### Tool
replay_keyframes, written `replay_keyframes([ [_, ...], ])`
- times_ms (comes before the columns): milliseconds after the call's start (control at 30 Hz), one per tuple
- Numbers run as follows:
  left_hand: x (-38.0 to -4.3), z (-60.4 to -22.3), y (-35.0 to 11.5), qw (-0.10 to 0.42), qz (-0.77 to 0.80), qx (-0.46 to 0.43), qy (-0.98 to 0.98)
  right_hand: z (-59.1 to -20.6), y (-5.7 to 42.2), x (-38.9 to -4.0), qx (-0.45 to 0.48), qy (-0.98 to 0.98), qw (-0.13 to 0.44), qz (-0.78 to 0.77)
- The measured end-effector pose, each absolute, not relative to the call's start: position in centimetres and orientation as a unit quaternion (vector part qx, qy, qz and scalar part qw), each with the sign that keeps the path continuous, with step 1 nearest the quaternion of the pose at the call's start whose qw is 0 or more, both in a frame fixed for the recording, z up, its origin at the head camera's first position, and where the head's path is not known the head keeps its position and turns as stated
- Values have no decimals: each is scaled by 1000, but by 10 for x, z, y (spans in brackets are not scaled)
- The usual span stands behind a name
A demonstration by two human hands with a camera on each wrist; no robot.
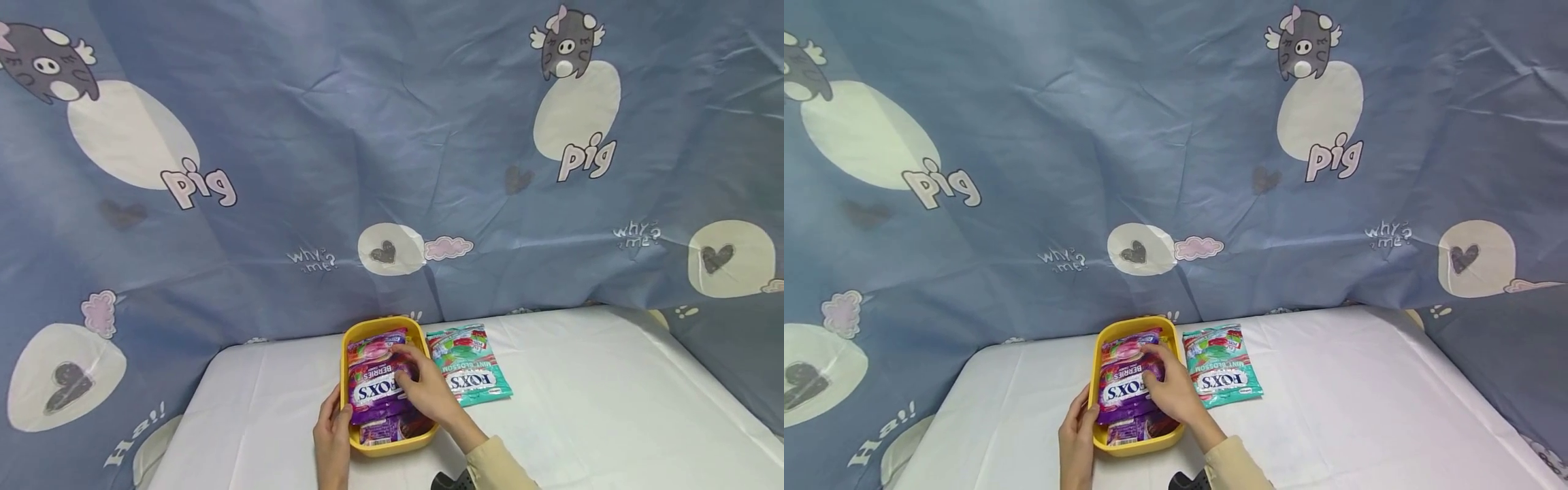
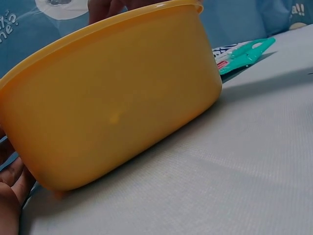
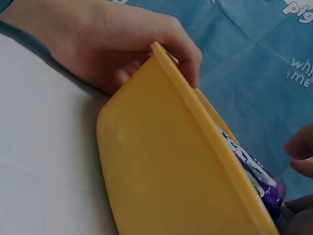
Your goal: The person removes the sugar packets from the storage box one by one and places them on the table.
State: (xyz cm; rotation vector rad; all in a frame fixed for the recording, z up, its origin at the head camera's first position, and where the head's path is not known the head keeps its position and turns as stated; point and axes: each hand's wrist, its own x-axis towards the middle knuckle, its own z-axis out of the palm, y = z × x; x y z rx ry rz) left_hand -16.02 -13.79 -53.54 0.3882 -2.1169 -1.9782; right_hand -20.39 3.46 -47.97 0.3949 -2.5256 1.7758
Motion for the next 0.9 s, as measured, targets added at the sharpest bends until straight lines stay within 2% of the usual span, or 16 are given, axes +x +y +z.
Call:
replay_keyframes([
  [333, -161, -536, -137, 104, -663, 140, -728, -482, 37, -207, 122, -777, 5, 617],
  [667, -164, -534, -140, 88, -657, 155, -733, -480, 37, -208, 144, -809, -52, 567],
  [900, -164, -536, -139, 91, -659, 151, -732, -481, 39, -207, 146, -816, -52, 557],
])
